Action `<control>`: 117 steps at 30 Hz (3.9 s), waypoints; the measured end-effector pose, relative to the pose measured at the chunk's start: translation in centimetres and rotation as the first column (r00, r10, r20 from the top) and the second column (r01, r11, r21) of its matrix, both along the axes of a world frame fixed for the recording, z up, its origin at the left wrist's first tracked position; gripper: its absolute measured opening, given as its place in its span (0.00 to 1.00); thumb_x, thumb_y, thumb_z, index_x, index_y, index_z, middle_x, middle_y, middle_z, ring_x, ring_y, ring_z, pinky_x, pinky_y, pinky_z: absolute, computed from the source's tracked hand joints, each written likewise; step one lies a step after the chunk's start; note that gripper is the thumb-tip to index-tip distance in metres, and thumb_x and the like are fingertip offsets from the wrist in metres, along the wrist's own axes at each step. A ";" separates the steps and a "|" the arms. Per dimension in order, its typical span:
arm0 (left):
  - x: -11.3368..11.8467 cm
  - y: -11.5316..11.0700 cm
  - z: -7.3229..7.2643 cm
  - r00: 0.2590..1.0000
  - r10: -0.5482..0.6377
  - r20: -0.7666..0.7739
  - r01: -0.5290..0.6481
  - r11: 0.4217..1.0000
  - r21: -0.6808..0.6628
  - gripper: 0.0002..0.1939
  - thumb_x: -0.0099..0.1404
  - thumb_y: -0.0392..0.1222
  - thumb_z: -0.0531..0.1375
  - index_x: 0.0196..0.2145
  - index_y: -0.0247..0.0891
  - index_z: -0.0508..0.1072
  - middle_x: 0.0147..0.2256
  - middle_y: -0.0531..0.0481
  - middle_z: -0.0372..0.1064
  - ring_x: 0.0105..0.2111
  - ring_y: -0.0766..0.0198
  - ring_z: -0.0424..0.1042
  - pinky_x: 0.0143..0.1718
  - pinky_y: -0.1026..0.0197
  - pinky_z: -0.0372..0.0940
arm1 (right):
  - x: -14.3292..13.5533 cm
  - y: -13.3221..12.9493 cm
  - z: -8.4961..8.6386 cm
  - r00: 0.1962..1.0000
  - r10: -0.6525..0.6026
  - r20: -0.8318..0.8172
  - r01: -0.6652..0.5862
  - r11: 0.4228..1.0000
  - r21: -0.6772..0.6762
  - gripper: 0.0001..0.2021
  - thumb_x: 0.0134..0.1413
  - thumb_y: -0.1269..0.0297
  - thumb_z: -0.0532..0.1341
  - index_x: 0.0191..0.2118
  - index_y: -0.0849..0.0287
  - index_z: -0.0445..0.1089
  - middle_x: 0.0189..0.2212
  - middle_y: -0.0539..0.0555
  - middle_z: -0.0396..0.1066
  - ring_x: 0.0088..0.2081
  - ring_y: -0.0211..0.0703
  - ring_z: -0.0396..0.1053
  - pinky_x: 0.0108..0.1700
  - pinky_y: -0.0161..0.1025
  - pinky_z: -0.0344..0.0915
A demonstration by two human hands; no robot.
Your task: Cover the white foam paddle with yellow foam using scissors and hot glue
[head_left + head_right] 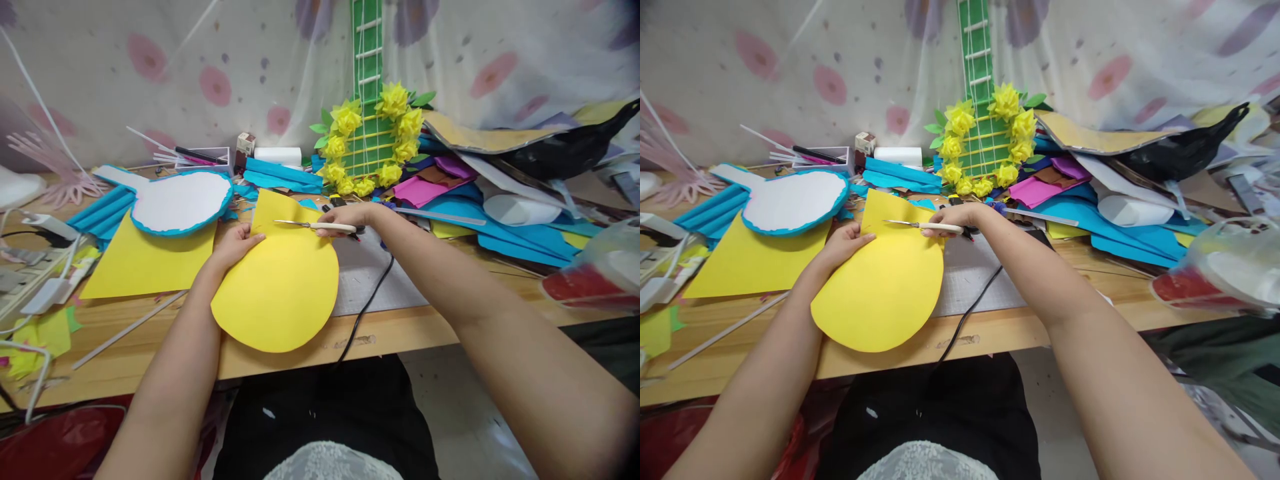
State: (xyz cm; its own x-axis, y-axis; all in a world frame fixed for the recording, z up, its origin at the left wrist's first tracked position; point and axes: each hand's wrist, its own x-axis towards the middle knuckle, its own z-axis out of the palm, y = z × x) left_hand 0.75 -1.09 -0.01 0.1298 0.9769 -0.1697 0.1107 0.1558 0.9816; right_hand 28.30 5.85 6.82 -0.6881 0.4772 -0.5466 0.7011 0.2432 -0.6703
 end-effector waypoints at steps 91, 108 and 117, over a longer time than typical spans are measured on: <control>1.4 -2.8 3.7 0.998 -0.042 -0.054 0.033 0.987 -0.155 0.22 0.48 0.47 0.66 0.40 0.33 0.74 0.33 0.45 0.76 0.27 0.59 0.74 0.27 0.60 0.69 | -2.1 1.2 0.3 0.991 0.058 0.117 -0.072 0.990 0.120 0.31 0.34 0.39 0.66 0.37 0.63 0.73 0.23 0.48 0.65 0.25 0.33 0.60 0.29 0.34 0.55; 1.4 -2.7 3.8 0.997 -0.025 -0.067 0.014 0.988 -0.153 0.21 0.48 0.46 0.66 0.39 0.33 0.75 0.30 0.46 0.76 0.26 0.58 0.74 0.27 0.58 0.69 | -3.7 1.0 0.6 0.991 0.090 0.102 -0.101 0.989 0.112 0.28 0.38 0.39 0.64 0.34 0.63 0.72 0.19 0.47 0.61 0.23 0.34 0.58 0.29 0.35 0.53; 1.5 -2.7 3.6 0.996 -0.027 -0.086 0.014 0.990 -0.141 0.17 0.48 0.45 0.66 0.35 0.33 0.74 0.29 0.47 0.76 0.25 0.59 0.74 0.27 0.59 0.69 | -3.4 1.7 0.1 0.989 0.107 0.100 -0.118 0.987 0.107 0.27 0.36 0.40 0.65 0.32 0.62 0.71 0.18 0.46 0.62 0.22 0.32 0.58 0.27 0.34 0.54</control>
